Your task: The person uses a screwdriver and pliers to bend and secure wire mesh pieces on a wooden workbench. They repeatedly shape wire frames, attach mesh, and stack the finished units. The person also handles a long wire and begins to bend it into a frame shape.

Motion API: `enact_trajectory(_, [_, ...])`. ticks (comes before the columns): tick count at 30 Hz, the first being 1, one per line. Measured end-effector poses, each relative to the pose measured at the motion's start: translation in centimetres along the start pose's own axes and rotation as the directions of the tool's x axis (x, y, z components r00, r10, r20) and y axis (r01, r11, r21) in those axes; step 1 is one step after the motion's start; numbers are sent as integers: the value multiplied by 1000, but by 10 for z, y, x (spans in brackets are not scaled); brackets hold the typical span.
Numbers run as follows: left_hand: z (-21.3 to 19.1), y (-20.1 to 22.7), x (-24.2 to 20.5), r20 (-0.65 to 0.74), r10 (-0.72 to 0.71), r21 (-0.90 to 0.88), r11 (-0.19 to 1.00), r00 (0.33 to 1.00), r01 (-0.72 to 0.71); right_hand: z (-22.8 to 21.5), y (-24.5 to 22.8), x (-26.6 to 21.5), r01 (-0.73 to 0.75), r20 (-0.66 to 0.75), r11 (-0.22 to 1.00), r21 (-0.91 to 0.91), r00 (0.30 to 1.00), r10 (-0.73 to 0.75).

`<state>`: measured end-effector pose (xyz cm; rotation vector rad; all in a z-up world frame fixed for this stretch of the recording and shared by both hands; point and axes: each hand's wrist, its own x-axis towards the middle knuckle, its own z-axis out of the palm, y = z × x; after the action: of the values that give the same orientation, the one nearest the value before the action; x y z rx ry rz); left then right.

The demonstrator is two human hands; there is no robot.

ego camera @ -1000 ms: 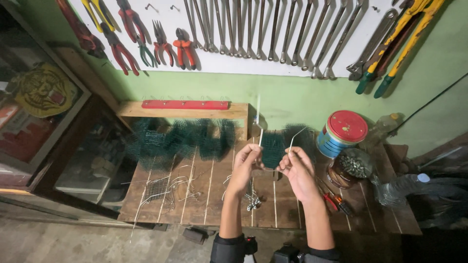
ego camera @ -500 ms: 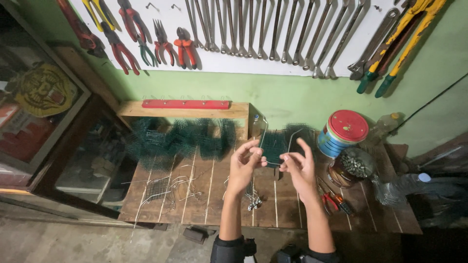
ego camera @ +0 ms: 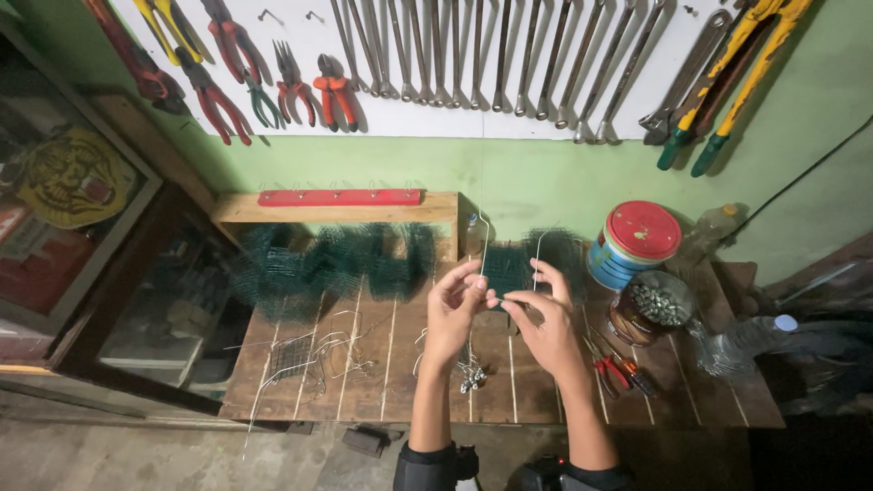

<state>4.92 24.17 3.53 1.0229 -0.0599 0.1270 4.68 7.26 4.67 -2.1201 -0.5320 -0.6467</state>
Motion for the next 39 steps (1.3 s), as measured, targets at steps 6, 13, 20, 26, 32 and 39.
enact_trajectory(6, [-3,-12,3,71,40,-10,999,997,-40,0,15,-2,-263,7,790,554,950,311])
enact_trajectory(13, [2,-4,0,85,-8,-24,1000,996,10,-2,15,-3,-359,167,314,879,848,503])
enact_trajectory(20, [15,-3,-6,21,-44,-80,996,999,46,9,19,-13,-331,283,26,943,841,461])
enact_trajectory(26, [15,-11,-7,0,-65,-150,987,998,64,10,8,-12,-299,298,-66,952,857,420])
enact_trajectory(32, [20,-8,-12,-19,-37,-92,995,999,35,8,-5,-11,-326,311,-44,944,840,445])
enact_trajectory(39, [18,-1,-17,-84,-2,-8,1000,996,1,12,-7,-11,-362,276,126,924,856,438])
